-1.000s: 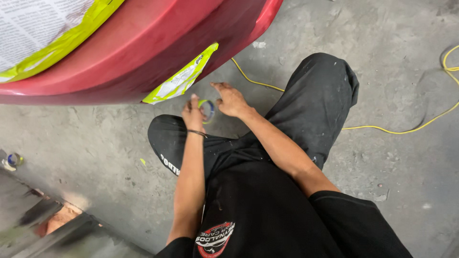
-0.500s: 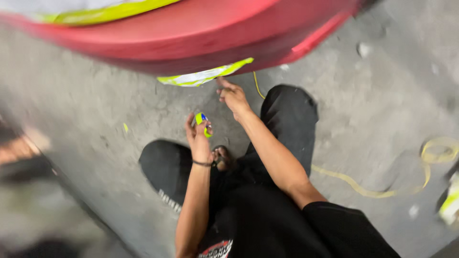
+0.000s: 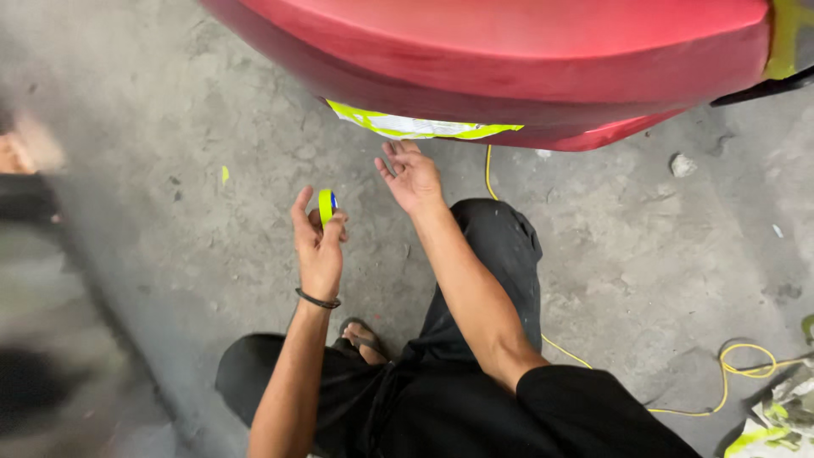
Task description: The person sits on the floor in front of a red car and applies yellow-green masking tape along the edge of the front bumper and grille, pressing the tape down by hand and tearing pieces from the roll. The person also handles a pink strap on the grille and newspaper masking is visible over the engine bay.
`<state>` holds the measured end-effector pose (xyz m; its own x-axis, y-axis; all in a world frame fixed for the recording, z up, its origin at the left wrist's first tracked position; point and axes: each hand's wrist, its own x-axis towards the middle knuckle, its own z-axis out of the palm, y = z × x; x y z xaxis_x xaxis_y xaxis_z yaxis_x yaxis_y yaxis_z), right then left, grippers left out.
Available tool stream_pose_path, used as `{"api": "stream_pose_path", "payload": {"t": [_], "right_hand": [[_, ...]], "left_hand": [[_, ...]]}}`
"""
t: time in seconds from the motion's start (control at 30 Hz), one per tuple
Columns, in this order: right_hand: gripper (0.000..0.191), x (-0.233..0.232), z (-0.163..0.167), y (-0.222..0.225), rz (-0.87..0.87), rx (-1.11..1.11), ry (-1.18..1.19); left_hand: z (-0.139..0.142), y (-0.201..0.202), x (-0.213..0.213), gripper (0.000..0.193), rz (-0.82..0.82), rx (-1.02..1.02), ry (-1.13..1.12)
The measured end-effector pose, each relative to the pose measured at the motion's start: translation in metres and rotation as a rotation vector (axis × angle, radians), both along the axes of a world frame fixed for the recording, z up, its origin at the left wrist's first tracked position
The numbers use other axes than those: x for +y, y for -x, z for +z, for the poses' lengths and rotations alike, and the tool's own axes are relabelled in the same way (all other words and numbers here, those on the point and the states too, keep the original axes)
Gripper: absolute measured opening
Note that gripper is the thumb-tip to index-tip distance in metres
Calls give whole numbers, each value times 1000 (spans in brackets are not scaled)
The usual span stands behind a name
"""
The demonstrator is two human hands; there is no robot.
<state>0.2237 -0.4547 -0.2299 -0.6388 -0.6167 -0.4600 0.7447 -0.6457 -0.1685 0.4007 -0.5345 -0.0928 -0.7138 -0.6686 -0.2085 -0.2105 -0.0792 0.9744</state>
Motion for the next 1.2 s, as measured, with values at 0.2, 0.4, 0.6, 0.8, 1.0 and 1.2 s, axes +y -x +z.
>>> {"api": "stream_pose_path", "payload": {"t": [0.2, 0.4, 0.6, 0.8, 1.0, 1.2], "right_hand": [[50, 3, 20, 2, -56, 108, -158], [59, 5, 59, -41, -90, 595, -933], [76, 40, 112, -65, -297, 1097, -1504], [82, 26, 136, -22, -186, 1053, -1380], [32, 25, 133, 5, -151, 986, -1516], [28, 3, 127, -9, -213, 1610, -1864]], "left_hand": [[-84, -27, -45, 63, -64, -73, -203], [-116, 2, -46, 43, -304, 122, -202], [-94, 33, -2, 31, -456, 97, -61], [-83, 40, 31, 36, -577, 139, 62], [-90, 37, 20, 40, -557, 188, 187], [-83, 41, 25, 40, -501, 153, 173]]}}
